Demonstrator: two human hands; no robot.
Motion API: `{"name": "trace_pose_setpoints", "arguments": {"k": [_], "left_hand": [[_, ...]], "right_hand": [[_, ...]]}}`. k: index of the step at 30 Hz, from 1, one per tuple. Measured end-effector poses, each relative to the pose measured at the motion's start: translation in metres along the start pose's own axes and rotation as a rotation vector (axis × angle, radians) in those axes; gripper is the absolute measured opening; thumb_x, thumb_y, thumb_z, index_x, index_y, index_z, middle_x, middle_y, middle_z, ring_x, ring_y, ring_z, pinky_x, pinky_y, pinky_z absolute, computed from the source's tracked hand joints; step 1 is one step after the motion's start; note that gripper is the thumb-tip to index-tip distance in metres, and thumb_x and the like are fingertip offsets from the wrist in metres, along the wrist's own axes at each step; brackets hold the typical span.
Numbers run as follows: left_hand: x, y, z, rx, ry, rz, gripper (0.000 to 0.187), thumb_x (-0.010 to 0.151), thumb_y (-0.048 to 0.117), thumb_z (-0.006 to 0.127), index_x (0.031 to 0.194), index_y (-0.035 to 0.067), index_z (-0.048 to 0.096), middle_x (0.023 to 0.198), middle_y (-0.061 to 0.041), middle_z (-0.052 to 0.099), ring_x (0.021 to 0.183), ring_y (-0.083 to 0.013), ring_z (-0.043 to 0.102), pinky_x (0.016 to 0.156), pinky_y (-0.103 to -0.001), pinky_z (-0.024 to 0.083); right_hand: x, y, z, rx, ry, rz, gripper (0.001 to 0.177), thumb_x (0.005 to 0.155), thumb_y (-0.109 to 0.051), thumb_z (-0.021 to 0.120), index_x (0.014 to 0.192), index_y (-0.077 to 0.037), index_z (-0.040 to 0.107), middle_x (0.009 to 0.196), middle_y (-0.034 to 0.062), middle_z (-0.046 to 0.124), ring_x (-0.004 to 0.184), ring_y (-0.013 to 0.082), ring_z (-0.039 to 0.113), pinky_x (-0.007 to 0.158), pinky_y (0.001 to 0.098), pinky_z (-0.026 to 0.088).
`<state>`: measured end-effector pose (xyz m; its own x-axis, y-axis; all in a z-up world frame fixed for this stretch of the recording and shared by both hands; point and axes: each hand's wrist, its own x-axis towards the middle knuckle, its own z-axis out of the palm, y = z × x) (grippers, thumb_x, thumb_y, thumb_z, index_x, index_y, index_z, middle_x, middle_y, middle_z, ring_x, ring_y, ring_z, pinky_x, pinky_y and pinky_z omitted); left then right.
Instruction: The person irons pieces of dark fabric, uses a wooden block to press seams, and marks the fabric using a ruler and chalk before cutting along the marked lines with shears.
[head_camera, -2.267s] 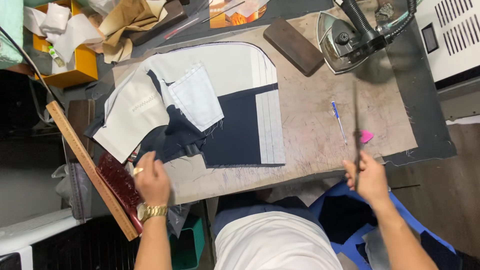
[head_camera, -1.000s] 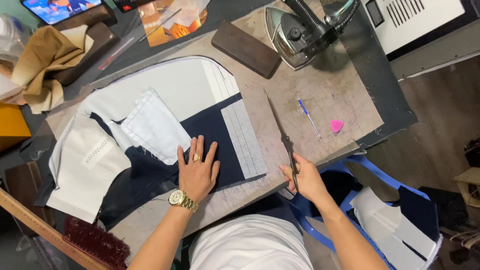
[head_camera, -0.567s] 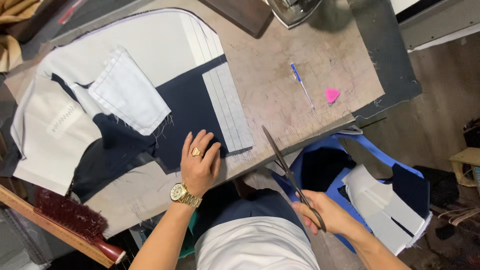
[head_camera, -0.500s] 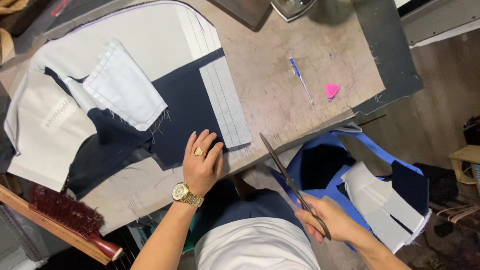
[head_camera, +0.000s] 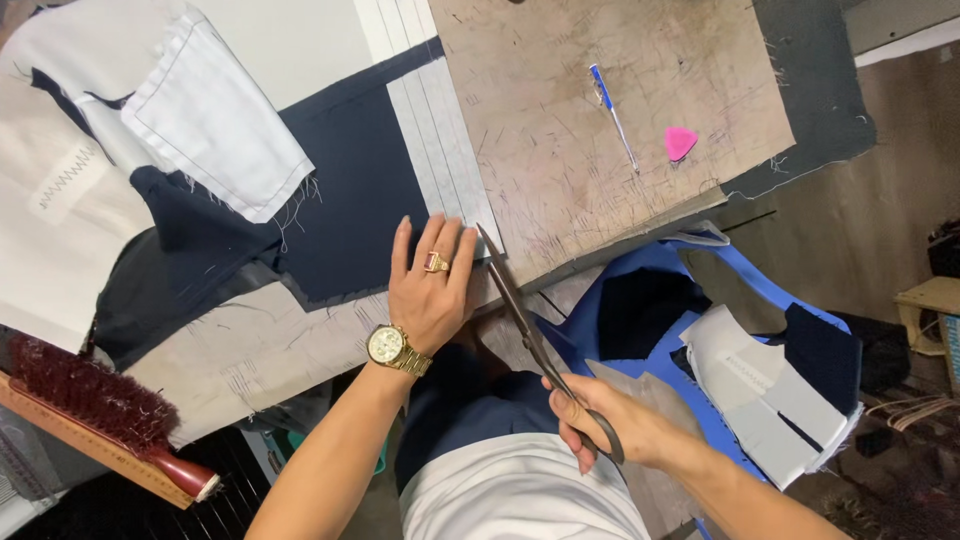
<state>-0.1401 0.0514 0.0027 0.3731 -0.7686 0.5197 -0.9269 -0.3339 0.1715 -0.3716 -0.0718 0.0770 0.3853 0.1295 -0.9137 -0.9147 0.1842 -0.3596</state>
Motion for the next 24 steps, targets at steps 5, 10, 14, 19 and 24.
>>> {"name": "trace_pose_setpoints", "arguments": {"k": [5, 10, 14, 19, 24], "left_hand": [[-0.004, 0.001, 0.0, -0.083, 0.042, 0.063, 0.015, 0.1, 0.001, 0.058, 0.1, 0.005, 0.072, 0.102, -0.01, 0.069, 0.098, -0.0264, 0.068, 0.101, -0.05, 0.047], [-0.006, -0.001, 0.003, -0.121, 0.058, 0.097, 0.011, 0.099, 0.0, 0.062, 0.098, 0.004, 0.071, 0.096, -0.009, 0.069, 0.092, -0.0249, 0.068, 0.092, -0.047, 0.05], [-0.009, -0.002, 0.006, -0.15, 0.038, 0.092, 0.015, 0.1, 0.001, 0.058, 0.101, 0.004, 0.072, 0.099, -0.009, 0.069, 0.095, -0.0256, 0.068, 0.093, -0.047, 0.048], [-0.009, -0.003, 0.006, -0.165, 0.041, 0.087, 0.015, 0.1, 0.001, 0.057, 0.102, 0.003, 0.072, 0.099, -0.01, 0.069, 0.096, -0.0263, 0.068, 0.092, -0.048, 0.048], [-0.011, -0.004, 0.008, -0.166, 0.043, 0.087, 0.017, 0.101, 0.001, 0.055, 0.102, 0.003, 0.072, 0.1, -0.01, 0.069, 0.095, -0.0266, 0.068, 0.091, -0.048, 0.049]], "right_hand": [[0.008, 0.015, 0.011, -0.006, 0.072, -0.054, 0.045, 0.094, -0.054, 0.052, 0.102, -0.01, 0.052, 0.061, 0.008, 0.057, 0.042, 0.0166, 0.06, 0.044, 0.0269, 0.05], [0.011, -0.001, 0.026, 0.01, 0.149, -0.016, 0.046, 0.092, -0.053, 0.057, 0.109, -0.01, 0.057, 0.059, 0.0066, 0.056, 0.042, 0.0134, 0.056, 0.046, 0.0259, 0.05], [0.018, -0.001, 0.031, 0.017, 0.182, 0.011, 0.044, 0.091, -0.055, 0.057, 0.102, -0.012, 0.056, 0.061, 0.0065, 0.056, 0.044, 0.0138, 0.055, 0.049, 0.0283, 0.057], [0.018, -0.009, 0.036, 0.027, 0.202, 0.011, 0.042, 0.092, -0.052, 0.057, 0.104, -0.012, 0.059, 0.061, 0.0045, 0.055, 0.046, 0.0119, 0.054, 0.051, 0.0285, 0.058], [0.023, -0.005, 0.037, -0.035, 0.242, 0.001, 0.044, 0.092, -0.052, 0.057, 0.114, -0.015, 0.062, 0.06, 0.003, 0.06, 0.044, 0.0101, 0.058, 0.047, 0.0248, 0.053]]}}
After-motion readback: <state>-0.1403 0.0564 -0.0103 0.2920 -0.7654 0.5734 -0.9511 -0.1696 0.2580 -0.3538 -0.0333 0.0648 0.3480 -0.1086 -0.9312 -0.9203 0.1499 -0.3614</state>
